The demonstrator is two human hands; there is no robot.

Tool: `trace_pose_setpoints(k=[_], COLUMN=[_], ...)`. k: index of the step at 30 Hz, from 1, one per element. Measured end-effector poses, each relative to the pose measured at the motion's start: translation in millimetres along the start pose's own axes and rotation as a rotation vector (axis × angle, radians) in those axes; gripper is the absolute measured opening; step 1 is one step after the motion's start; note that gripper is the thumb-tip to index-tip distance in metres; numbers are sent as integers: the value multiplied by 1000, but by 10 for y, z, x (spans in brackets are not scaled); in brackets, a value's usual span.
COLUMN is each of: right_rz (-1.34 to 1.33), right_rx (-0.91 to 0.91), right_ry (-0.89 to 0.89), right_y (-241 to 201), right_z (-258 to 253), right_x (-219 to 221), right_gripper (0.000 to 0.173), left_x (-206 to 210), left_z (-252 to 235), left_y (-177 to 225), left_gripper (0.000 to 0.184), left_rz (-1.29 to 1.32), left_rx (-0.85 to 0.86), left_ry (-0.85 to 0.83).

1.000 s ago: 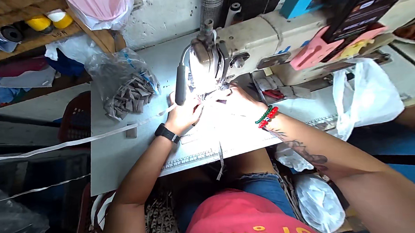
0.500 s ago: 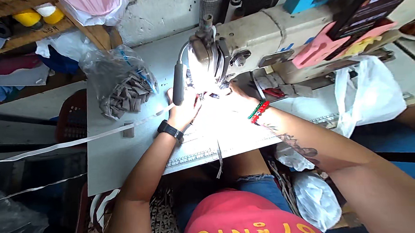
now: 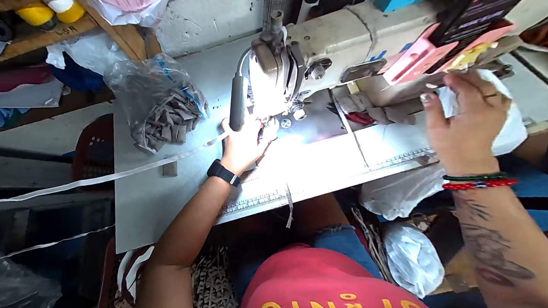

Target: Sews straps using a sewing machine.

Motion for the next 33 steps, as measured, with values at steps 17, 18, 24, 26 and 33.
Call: trace_pose_setpoints(k=[17,18,24,26,33], right_rz=[-23,-22,-13,-8,-14], right_rx=[49,42,6,0,4], right_ry=[30,46,102,104,92], right_y=[208,210,214,217,218], right_z=[278,285,282,284,285], right_x=[289,283,272,271,269], right_gripper=[37,38,39,39,39], left_x=[12,10,-24,-35,5], left_z=[81,81,56,31,-154], left_y=[37,40,35,31,-38], left_gripper=[41,42,42,45,49], left_rz=[-38,-43,-69,-70,-104], left_rx=[36,38,36,32,29], left_ry=[69,64,89,65,75])
Point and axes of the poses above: each hand's wrist, its own z-axis away from the middle knuckle, its own x-axis out of the palm, y = z × x, the point moved 3 cm from there along -z, towards the middle knuckle, and after that the axes turned 8 degrees about -x, right-handed, at the moved point
